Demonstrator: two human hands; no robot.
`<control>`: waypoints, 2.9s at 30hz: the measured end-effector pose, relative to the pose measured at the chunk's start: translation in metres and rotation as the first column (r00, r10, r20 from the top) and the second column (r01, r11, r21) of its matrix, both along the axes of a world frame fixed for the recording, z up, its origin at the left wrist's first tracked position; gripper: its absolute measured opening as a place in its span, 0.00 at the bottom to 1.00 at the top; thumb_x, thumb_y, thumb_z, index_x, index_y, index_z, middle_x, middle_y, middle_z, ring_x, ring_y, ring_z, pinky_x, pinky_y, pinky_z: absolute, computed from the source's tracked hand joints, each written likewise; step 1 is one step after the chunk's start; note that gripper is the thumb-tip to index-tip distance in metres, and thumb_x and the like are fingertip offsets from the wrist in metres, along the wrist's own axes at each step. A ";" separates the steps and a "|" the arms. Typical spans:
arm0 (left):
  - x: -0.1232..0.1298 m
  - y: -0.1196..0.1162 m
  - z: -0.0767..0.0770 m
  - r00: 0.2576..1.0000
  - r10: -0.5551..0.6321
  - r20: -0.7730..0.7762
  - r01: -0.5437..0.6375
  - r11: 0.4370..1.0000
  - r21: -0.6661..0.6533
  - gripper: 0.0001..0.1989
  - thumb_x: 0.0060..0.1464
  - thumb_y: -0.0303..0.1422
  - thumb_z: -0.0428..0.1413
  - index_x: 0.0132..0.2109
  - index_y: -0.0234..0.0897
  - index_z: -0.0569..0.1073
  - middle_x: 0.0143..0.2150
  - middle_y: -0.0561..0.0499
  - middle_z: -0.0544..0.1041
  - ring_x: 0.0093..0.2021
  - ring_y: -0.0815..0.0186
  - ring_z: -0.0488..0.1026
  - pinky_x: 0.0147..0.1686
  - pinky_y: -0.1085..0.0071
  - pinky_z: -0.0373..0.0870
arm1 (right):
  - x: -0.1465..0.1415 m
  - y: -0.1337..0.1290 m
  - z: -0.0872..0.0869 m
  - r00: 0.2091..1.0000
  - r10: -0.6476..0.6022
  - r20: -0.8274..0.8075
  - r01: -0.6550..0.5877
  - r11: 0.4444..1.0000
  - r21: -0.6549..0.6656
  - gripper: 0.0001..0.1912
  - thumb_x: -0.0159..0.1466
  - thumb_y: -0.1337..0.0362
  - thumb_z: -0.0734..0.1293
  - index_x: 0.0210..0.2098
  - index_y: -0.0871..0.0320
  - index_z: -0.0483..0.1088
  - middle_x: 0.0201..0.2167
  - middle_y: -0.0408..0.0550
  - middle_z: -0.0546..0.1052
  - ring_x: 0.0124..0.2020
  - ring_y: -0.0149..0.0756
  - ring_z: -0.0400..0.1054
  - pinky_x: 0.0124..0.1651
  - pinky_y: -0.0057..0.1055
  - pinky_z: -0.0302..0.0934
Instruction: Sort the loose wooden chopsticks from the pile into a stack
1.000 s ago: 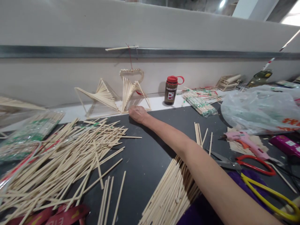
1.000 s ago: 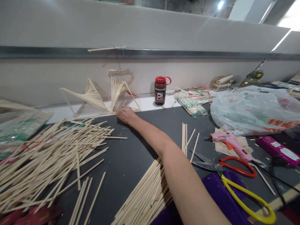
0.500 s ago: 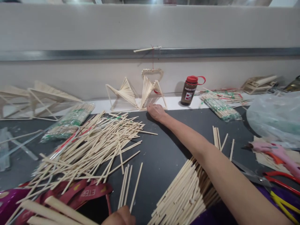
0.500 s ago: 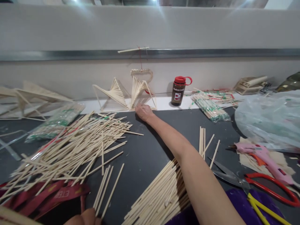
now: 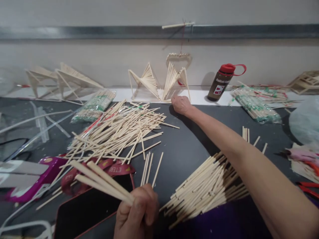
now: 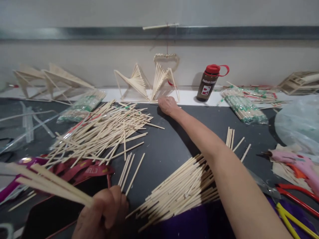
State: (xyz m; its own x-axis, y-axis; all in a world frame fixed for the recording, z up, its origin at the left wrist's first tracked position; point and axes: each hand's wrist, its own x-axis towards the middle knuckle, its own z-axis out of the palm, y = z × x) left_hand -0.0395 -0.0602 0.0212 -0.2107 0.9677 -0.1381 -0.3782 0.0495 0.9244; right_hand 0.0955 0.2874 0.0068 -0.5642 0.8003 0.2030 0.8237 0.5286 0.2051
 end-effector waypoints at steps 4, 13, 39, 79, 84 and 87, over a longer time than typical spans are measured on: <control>0.002 0.001 -0.003 0.992 0.051 0.112 -0.063 0.992 0.105 0.23 0.60 0.35 0.52 0.17 0.35 0.63 0.16 0.54 0.58 0.19 0.73 0.56 0.19 0.76 0.54 | 0.014 -0.030 0.019 0.992 0.105 -0.074 -0.097 0.991 0.095 0.16 0.65 0.70 0.54 0.47 0.68 0.68 0.47 0.65 0.72 0.44 0.45 0.68 0.38 0.35 0.57; 0.006 0.009 0.004 0.932 0.013 0.363 0.001 0.999 -0.039 0.15 0.56 0.40 0.57 0.28 0.33 0.71 0.19 0.58 0.59 0.15 0.80 0.47 0.13 0.83 0.46 | 0.037 -0.164 0.057 0.815 0.568 -0.113 -0.555 0.822 0.128 0.17 0.70 0.66 0.51 0.45 0.57 0.69 0.44 0.50 0.74 0.39 0.33 0.65 0.38 0.30 0.58; 0.007 0.000 -0.006 0.897 -0.203 0.393 0.185 0.979 0.082 0.21 0.48 0.46 0.62 0.26 0.34 0.65 0.16 0.60 0.57 0.13 0.81 0.46 0.12 0.83 0.45 | 0.020 -0.243 0.055 0.392 0.808 -0.439 -0.855 0.496 0.150 0.15 0.69 0.66 0.56 0.50 0.60 0.70 0.47 0.55 0.76 0.49 0.31 0.69 0.48 0.30 0.66; 0.008 0.009 0.001 0.958 -0.002 0.288 -0.003 1.000 0.014 0.07 0.54 0.33 0.58 0.37 0.33 0.75 0.24 0.55 0.67 0.17 0.78 0.58 0.16 0.80 0.53 | 0.105 -0.142 0.037 0.870 -0.166 -0.464 -0.377 0.380 -0.845 0.10 0.59 0.58 0.65 0.31 0.60 0.70 0.26 0.42 0.72 0.27 0.27 0.63 0.32 0.26 0.55; 0.008 0.009 0.001 0.960 -0.015 0.279 0.012 1.000 0.012 0.06 0.54 0.33 0.58 0.37 0.34 0.75 0.24 0.55 0.66 0.16 0.79 0.58 0.15 0.81 0.53 | 0.102 -0.133 0.036 0.867 -0.062 -0.494 -0.396 0.517 -0.759 0.12 0.56 0.56 0.68 0.30 0.60 0.73 0.26 0.42 0.72 0.29 0.29 0.61 0.35 0.28 0.54; 0.008 0.009 0.001 0.959 -0.021 0.282 0.020 1.000 0.004 0.06 0.54 0.33 0.58 0.37 0.34 0.76 0.23 0.55 0.66 0.16 0.79 0.58 0.15 0.81 0.53 | 0.101 -0.127 0.038 0.832 -0.166 -0.530 -0.361 0.563 -0.743 0.12 0.57 0.57 0.67 0.30 0.61 0.71 0.23 0.41 0.69 0.25 0.27 0.58 0.31 0.27 0.51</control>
State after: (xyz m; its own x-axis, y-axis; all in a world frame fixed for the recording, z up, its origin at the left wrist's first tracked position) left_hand -0.0315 -0.0513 0.0220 -0.1436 0.9717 -0.1878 -0.6222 0.0589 0.7806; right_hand 0.1962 0.1600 0.0447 -0.6730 0.7082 -0.2133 0.5805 0.3271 -0.7457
